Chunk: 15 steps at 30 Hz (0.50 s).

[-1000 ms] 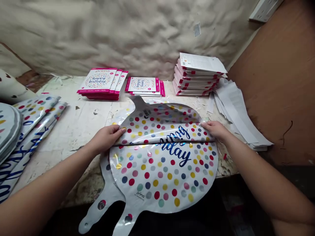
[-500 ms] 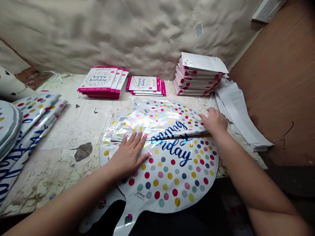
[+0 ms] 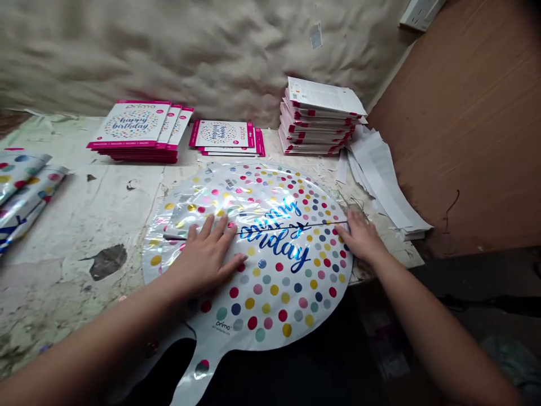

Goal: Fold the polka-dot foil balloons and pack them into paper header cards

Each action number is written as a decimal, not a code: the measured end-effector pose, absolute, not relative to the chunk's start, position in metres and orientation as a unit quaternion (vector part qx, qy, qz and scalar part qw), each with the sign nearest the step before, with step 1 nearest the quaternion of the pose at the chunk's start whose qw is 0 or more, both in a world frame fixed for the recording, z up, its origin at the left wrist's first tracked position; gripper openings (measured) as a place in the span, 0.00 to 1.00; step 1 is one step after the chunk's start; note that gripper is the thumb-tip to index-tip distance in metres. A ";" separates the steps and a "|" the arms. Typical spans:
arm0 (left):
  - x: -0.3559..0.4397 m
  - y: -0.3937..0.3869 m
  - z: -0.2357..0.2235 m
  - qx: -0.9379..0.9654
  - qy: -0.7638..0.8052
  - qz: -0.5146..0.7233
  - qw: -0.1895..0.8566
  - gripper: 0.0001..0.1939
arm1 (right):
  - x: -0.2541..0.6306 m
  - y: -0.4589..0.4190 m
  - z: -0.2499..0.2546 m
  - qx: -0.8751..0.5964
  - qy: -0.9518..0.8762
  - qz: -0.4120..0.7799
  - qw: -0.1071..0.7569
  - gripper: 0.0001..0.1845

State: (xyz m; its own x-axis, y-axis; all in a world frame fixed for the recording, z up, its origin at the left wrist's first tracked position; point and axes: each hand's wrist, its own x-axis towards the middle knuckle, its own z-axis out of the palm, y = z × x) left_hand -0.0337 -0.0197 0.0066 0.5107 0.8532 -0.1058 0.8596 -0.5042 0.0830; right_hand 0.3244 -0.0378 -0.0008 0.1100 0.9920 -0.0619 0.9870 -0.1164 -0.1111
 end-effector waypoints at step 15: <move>0.027 -0.029 -0.001 0.864 0.484 0.004 0.137 0.43 | 0.217 0.025 0.087 -0.485 -0.781 -0.340 0.195 0.17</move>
